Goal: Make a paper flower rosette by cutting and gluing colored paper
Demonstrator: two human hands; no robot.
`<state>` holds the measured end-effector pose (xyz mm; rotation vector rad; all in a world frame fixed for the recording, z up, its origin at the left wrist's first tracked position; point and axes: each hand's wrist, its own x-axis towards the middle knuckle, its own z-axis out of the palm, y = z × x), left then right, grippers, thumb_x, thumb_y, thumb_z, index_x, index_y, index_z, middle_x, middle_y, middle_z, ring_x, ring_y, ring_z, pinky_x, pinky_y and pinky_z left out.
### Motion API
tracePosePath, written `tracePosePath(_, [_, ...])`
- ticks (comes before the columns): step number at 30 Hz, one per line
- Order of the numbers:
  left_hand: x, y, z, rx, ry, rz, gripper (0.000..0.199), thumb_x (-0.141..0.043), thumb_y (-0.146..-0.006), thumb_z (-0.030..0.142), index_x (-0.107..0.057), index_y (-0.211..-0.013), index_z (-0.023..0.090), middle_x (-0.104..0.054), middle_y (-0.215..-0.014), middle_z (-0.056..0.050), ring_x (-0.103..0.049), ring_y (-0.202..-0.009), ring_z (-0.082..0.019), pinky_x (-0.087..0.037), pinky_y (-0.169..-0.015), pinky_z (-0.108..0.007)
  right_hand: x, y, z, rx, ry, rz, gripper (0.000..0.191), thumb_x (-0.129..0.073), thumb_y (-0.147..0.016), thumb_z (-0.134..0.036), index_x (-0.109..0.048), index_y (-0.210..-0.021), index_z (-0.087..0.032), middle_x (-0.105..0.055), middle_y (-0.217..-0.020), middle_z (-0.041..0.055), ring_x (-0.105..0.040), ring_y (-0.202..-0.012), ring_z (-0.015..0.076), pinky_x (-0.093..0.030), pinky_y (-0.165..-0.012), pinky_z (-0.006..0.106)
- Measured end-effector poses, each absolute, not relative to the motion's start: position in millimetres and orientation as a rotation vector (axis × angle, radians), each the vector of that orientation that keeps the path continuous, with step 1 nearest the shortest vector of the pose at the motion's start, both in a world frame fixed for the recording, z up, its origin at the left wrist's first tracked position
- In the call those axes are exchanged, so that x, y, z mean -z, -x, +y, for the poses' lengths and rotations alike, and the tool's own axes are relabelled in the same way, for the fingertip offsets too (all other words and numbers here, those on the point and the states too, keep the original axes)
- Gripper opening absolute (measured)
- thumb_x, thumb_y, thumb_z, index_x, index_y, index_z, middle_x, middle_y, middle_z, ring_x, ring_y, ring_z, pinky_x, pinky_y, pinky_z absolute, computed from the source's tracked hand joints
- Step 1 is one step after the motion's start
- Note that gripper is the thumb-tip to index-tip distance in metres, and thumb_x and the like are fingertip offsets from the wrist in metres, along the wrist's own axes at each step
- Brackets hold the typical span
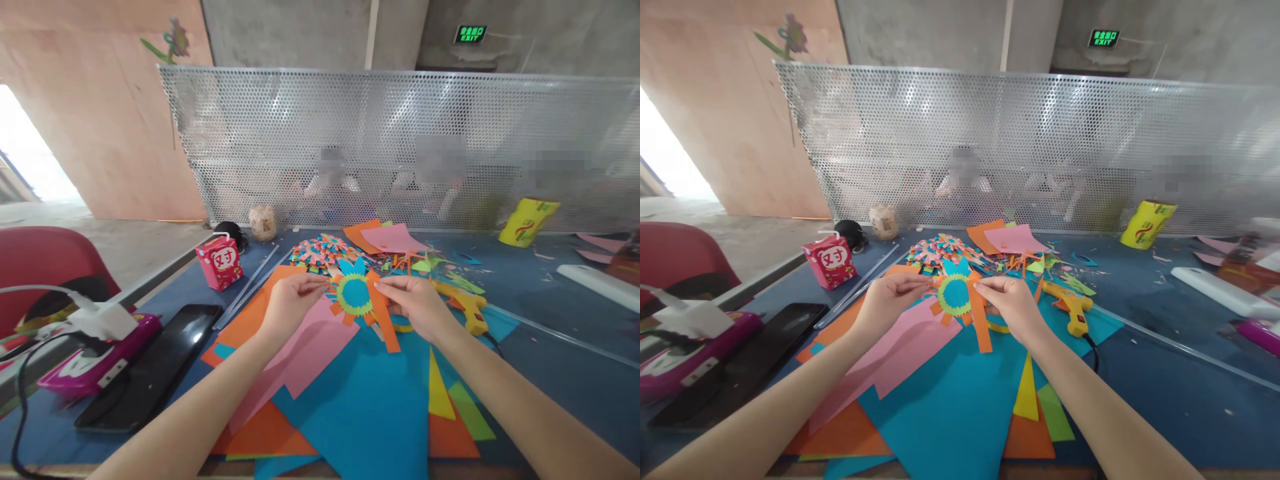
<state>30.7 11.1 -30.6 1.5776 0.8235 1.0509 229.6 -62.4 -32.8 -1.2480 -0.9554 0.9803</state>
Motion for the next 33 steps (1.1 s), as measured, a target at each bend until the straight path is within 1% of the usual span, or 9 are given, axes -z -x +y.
tracePosePath(4, [31,-32,12,-1.139,-1.459,0.788,0.024,-0.067,-0.068,0.034,-0.067,-0.085,0.017,-0.071,-0.085,-0.005,-0.064,-0.089,-0.022,-0.050,-0.082,-0.035,34,-230,-62,-0.935,1.236,-0.949,0.022,-0.076,-0.059,-0.035,-0.071,-0.073,-0.018,-0.071,-0.069,0.0022,-0.065,-0.062,0.0178,-0.056,-0.055,0.027])
tracePosePath(7, [31,-35,15,-1.176,-1.268,0.762,0.034,-0.063,-0.073,0.038,-0.059,-0.100,0.018,-0.066,-0.102,-0.007,-0.062,-0.096,-0.020,-0.052,-0.077,-0.031,34,-229,-61,-0.916,1.185,-0.921,0.023,-0.076,-0.059,-0.036,-0.071,-0.073,-0.019,-0.071,-0.069,0.0017,-0.066,-0.064,0.0182,-0.056,-0.056,0.028])
tracePosePath(9, [31,-37,14,-1.118,-1.151,0.745,0.037,-0.063,-0.073,0.040,-0.056,-0.102,0.017,-0.062,-0.109,-0.009,-0.063,-0.092,-0.019,-0.053,-0.074,-0.031,32,-229,-61,-0.905,1.144,-0.902,0.023,-0.076,-0.058,-0.036,-0.070,-0.073,-0.020,-0.071,-0.070,0.0016,-0.066,-0.066,0.0189,-0.056,-0.057,0.028])
tracePosePath(13, [35,-45,3,-0.881,-1.027,0.666,0.043,-0.074,-0.061,0.039,-0.059,-0.092,0.011,-0.065,-0.095,-0.014,-0.065,-0.069,-0.019,-0.054,-0.069,-0.037,33,-226,-61,-0.893,1.080,-0.887,0.023,-0.076,-0.059,-0.036,-0.069,-0.073,-0.020,-0.071,-0.070,0.0015,-0.067,-0.066,0.0195,-0.056,-0.059,0.031])
tracePosePath(16, [38,-51,-5,-0.835,-0.987,0.641,0.043,-0.083,-0.048,0.027,-0.061,-0.082,0.010,-0.067,-0.084,-0.011,-0.063,-0.066,-0.016,-0.054,-0.069,-0.033,34,-223,-61,-0.922,1.057,-0.899,0.022,-0.076,-0.059,-0.035,-0.069,-0.073,-0.020,-0.071,-0.070,0.0016,-0.066,-0.065,0.0188,-0.056,-0.059,0.030])
tracePosePath(18, [38,-51,-3,-0.874,-0.965,0.653,0.038,-0.084,-0.045,0.023,-0.061,-0.073,0.010,-0.066,-0.076,-0.007,-0.062,-0.063,-0.013,-0.054,-0.066,-0.029,34,-222,-62,-0.948,1.044,-0.908,0.022,-0.077,-0.059,-0.035,-0.068,-0.073,-0.020,-0.070,-0.070,0.0012,-0.066,-0.065,0.0189,-0.056,-0.059,0.031])
tracePosePath(22, [35,-42,11,-1.007,-0.930,0.687,0.033,-0.082,-0.047,0.024,-0.059,-0.069,0.012,-0.064,-0.069,-0.001,-0.059,-0.058,-0.009,-0.053,-0.059,-0.025,30,-228,-63,-0.984,1.039,-0.917,0.024,-0.076,-0.059,-0.039,-0.067,-0.074,-0.022,-0.071,-0.072,-0.0011,-0.067,-0.071,0.0195,-0.056,-0.065,0.032])
tracePosePath(28, [31,-36,20,-1.072,-0.953,0.659,0.030,-0.079,-0.051,0.027,-0.060,-0.070,0.014,-0.065,-0.073,0.000,-0.058,-0.059,-0.008,-0.051,-0.056,-0.021,33,-228,-63,-1.072,1.202,-0.988,0.017,-0.076,-0.061,-0.029,-0.071,-0.073,-0.019,-0.072,-0.068,0.0027,-0.067,-0.059,0.0169,-0.054,-0.054,0.023])
tracePosePath(33, [32,-42,10,-0.997,-1.065,0.616,0.027,-0.078,-0.053,0.025,-0.062,-0.071,0.012,-0.063,-0.067,0.000,-0.054,-0.054,-0.006,-0.047,-0.053,-0.020,38,-212,-63,-1.188,1.186,-1.051,0.015,-0.072,-0.060,-0.024,-0.071,-0.074,-0.020,-0.073,-0.077,0.0030,-0.068,-0.070,0.0202,-0.055,-0.063,0.028])
